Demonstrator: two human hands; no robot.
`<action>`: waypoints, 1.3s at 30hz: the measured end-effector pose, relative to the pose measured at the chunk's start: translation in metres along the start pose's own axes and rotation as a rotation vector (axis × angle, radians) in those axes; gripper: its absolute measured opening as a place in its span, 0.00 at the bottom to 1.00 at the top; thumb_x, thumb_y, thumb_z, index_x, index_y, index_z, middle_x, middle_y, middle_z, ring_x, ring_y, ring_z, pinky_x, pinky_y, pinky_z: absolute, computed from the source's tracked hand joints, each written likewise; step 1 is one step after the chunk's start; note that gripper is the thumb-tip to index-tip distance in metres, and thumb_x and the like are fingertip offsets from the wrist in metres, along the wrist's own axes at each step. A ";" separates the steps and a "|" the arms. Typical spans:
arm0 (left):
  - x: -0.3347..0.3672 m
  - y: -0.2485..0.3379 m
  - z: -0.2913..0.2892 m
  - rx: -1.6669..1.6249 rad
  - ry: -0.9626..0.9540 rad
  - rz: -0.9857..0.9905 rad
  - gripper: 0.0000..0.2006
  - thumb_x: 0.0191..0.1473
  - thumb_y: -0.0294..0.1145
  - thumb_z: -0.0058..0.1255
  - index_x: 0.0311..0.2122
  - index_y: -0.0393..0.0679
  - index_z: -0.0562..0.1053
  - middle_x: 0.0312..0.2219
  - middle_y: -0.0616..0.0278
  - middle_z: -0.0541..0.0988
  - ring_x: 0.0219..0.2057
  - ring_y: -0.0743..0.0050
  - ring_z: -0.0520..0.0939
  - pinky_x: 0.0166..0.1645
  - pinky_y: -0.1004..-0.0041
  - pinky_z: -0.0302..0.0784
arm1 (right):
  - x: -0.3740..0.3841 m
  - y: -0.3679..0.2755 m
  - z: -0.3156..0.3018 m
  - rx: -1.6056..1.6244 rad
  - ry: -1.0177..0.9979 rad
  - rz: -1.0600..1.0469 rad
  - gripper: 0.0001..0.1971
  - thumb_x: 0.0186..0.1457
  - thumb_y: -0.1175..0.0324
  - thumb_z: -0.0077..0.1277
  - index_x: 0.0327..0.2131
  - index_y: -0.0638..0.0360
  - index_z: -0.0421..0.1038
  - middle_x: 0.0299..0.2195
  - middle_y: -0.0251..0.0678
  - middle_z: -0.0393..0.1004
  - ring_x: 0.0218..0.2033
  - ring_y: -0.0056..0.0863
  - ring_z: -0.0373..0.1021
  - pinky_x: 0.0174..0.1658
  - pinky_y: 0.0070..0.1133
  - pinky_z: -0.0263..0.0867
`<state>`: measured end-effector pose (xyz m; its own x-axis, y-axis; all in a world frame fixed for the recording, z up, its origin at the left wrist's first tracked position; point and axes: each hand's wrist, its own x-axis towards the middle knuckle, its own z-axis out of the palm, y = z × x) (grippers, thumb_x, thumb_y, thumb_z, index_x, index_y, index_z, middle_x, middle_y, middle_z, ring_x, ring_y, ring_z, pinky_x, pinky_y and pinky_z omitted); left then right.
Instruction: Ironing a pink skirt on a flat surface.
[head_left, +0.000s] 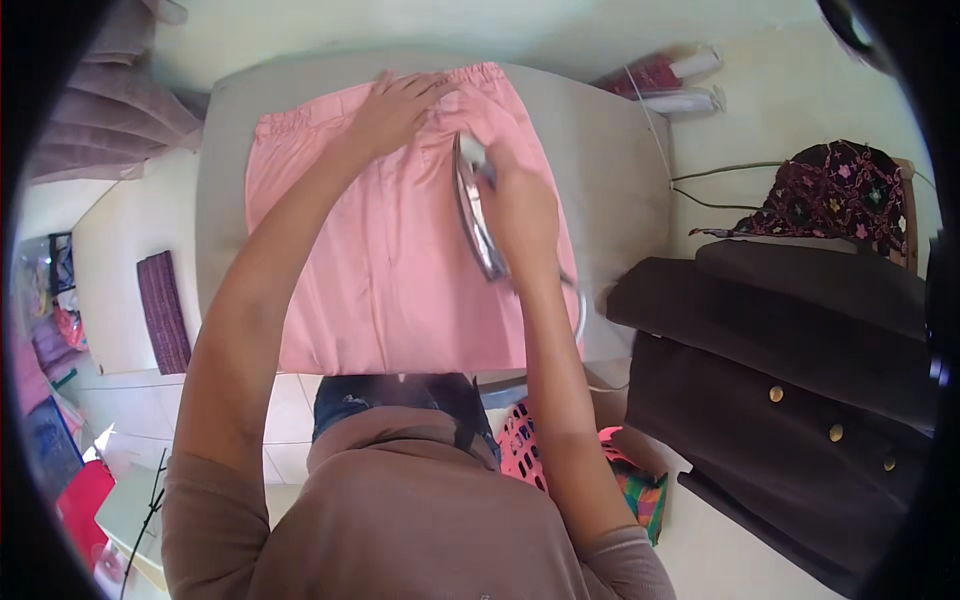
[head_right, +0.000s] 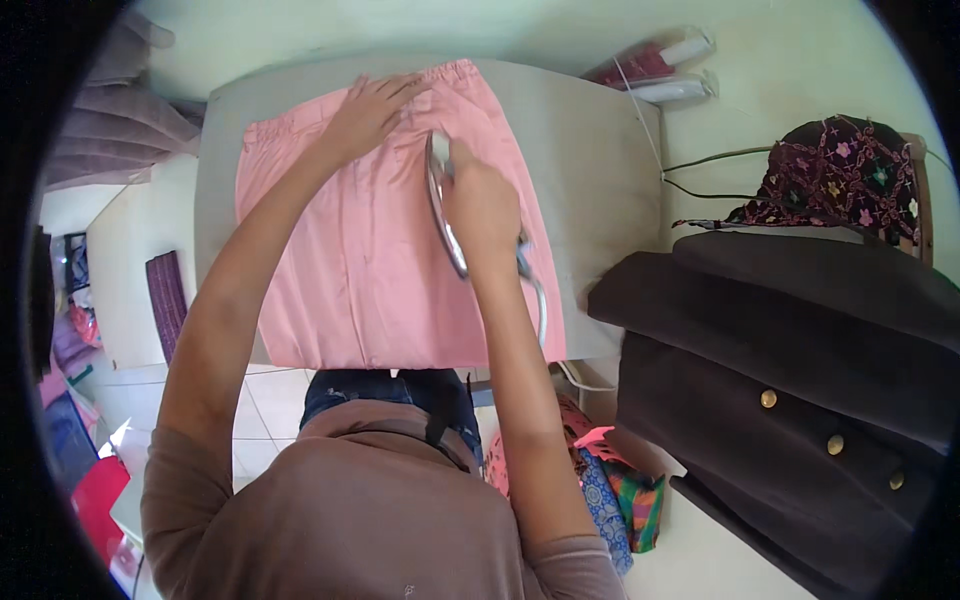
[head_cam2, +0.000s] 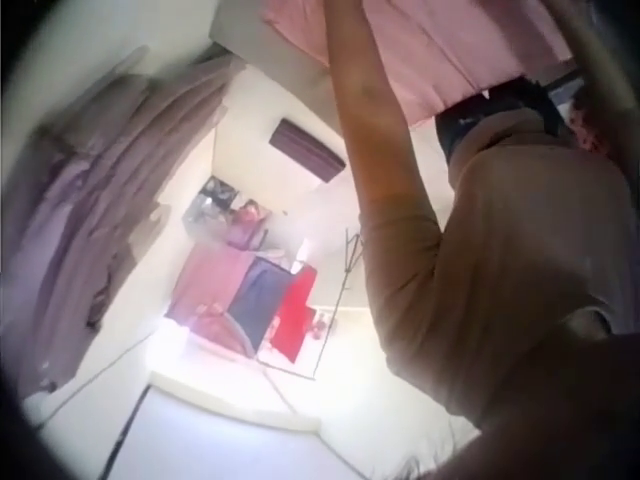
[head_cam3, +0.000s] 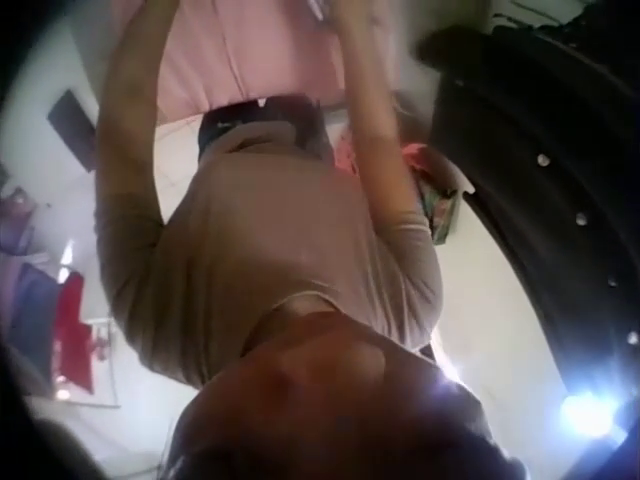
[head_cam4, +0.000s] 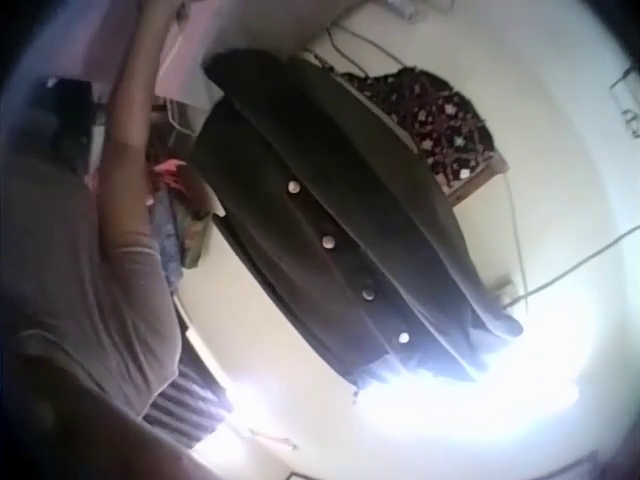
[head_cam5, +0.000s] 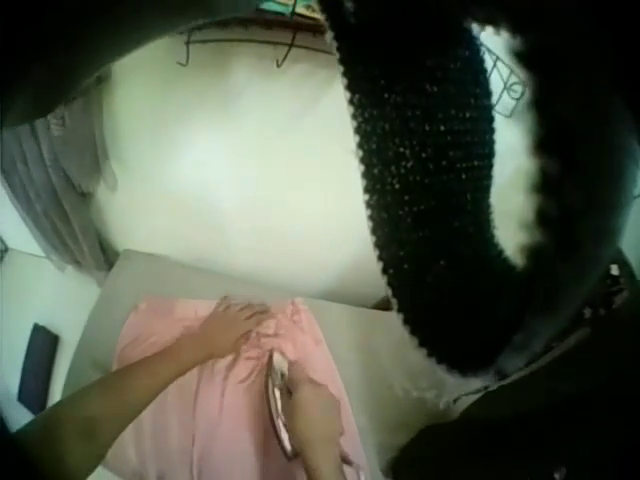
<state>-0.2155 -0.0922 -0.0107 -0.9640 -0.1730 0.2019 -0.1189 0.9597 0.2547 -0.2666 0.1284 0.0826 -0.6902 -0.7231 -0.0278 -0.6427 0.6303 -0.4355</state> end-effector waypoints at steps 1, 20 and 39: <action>-0.010 0.006 -0.002 0.045 -0.012 -0.042 0.27 0.53 0.27 0.43 0.60 0.60 0.61 0.60 0.65 0.59 0.61 0.61 0.58 0.63 0.52 0.50 | 0.013 -0.002 -0.001 -0.006 0.015 0.016 0.13 0.50 0.66 0.53 0.39 0.58 0.65 0.29 0.48 0.75 0.32 0.50 0.71 0.34 0.40 0.64; -0.061 -0.057 -0.022 0.015 -0.045 0.006 0.20 0.61 0.38 0.34 0.58 0.61 0.63 0.60 0.69 0.61 0.62 0.63 0.58 0.63 0.57 0.46 | -0.108 -0.052 0.029 -0.002 -0.117 0.011 0.12 0.49 0.65 0.53 0.37 0.55 0.66 0.27 0.47 0.75 0.30 0.48 0.72 0.32 0.39 0.66; -0.104 -0.082 -0.045 0.001 -0.030 0.025 0.20 0.60 0.40 0.37 0.58 0.65 0.63 0.60 0.74 0.60 0.61 0.68 0.58 0.61 0.54 0.48 | -0.103 -0.083 0.036 -0.042 -0.005 0.207 0.15 0.49 0.59 0.56 0.37 0.53 0.66 0.24 0.49 0.74 0.29 0.51 0.72 0.30 0.40 0.65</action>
<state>-0.0944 -0.1627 -0.0102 -0.9733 -0.1423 0.1800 -0.0948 0.9638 0.2494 -0.1300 0.1400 0.0891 -0.8075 -0.5781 -0.1171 -0.5007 0.7768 -0.3820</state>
